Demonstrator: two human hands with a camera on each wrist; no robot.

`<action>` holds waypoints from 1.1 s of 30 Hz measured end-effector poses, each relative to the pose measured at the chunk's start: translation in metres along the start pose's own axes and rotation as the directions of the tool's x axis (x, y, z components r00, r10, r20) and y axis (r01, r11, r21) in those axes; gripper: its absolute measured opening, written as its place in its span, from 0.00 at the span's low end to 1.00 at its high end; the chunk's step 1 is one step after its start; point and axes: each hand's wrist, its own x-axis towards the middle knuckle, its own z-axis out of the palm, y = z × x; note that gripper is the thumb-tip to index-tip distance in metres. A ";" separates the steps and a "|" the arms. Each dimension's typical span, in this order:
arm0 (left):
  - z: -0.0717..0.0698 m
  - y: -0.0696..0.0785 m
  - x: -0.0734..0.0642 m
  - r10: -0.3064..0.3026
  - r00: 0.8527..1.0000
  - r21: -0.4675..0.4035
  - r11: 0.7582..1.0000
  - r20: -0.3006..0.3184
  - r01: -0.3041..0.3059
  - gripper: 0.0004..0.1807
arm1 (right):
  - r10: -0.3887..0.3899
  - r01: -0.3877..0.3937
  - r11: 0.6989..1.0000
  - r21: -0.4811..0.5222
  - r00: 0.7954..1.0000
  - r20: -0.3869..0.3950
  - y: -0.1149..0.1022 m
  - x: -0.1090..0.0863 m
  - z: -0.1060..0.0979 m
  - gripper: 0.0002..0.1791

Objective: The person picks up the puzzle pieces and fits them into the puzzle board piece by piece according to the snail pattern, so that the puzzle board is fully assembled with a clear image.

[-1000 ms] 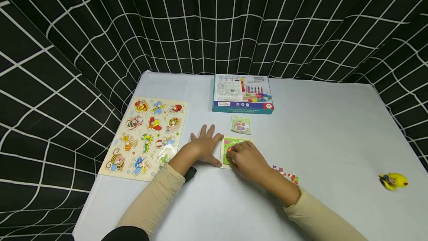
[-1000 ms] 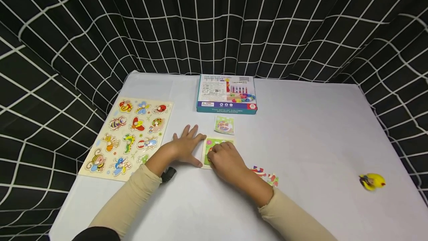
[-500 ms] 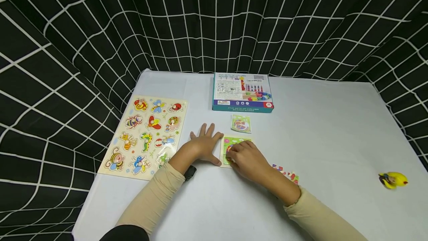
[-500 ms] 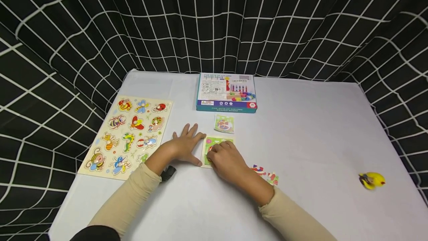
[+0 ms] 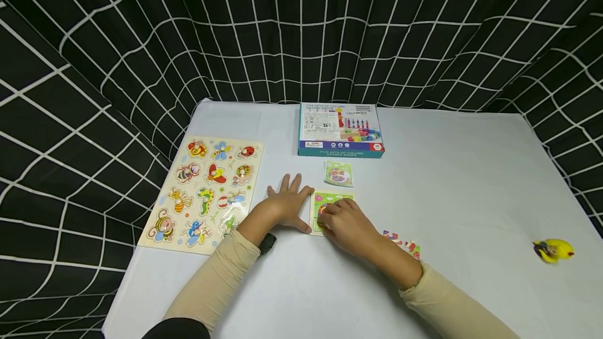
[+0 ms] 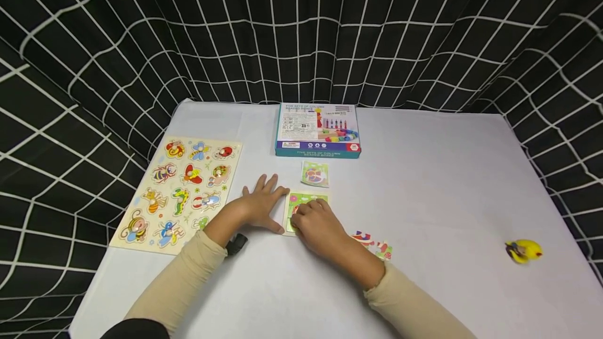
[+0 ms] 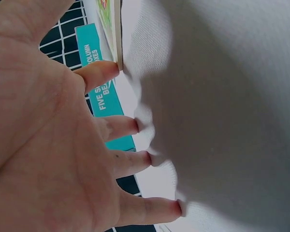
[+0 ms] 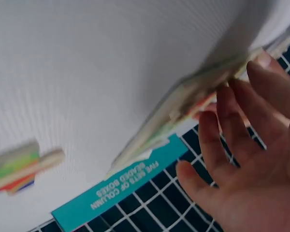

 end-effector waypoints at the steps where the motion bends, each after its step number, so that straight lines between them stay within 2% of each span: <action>1: 0.000 0.000 0.000 0.000 1.000 -0.002 1.000 -0.003 0.000 0.56 | -0.005 0.005 1.000 0.022 1.000 0.015 0.001 -0.001 -0.002 0.08; 5: 0.001 0.001 0.001 0.004 1.000 0.001 1.000 -0.007 -0.004 0.56 | -0.014 -0.001 0.986 0.164 0.996 0.092 0.010 -0.013 -0.012 0.13; 8: 0.002 0.002 0.001 0.011 1.000 0.002 1.000 -0.006 -0.011 0.56 | 0.029 -0.053 0.974 0.220 0.994 0.109 0.024 -0.029 -0.021 0.15; 13: 0.001 0.003 0.001 0.019 1.000 -0.015 1.000 -0.012 -0.019 0.56 | 0.153 -0.163 0.974 0.159 0.986 0.069 0.050 -0.060 -0.033 0.17; 17: 0.000 0.001 -0.001 0.009 1.000 -0.026 1.000 -0.016 -0.010 0.56 | 0.196 -0.203 0.973 0.109 0.978 0.074 0.064 -0.081 -0.038 0.18; 24: 0.001 -0.002 -0.001 0.014 1.000 -0.031 0.999 -0.021 -0.015 0.56 | 0.176 -0.181 0.979 0.097 0.983 0.054 0.073 -0.101 -0.031 0.18; 29: 0.000 -0.002 -0.001 0.012 1.000 -0.033 0.999 -0.024 -0.013 0.56 | 0.141 -0.141 0.987 0.078 0.990 -0.004 0.074 -0.103 -0.023 0.17; 33: 0.000 -0.001 -0.002 0.013 1.000 -0.030 0.999 -0.023 -0.013 0.56 | 0.118 -0.117 0.992 0.056 0.993 -0.014 0.072 -0.099 -0.024 0.18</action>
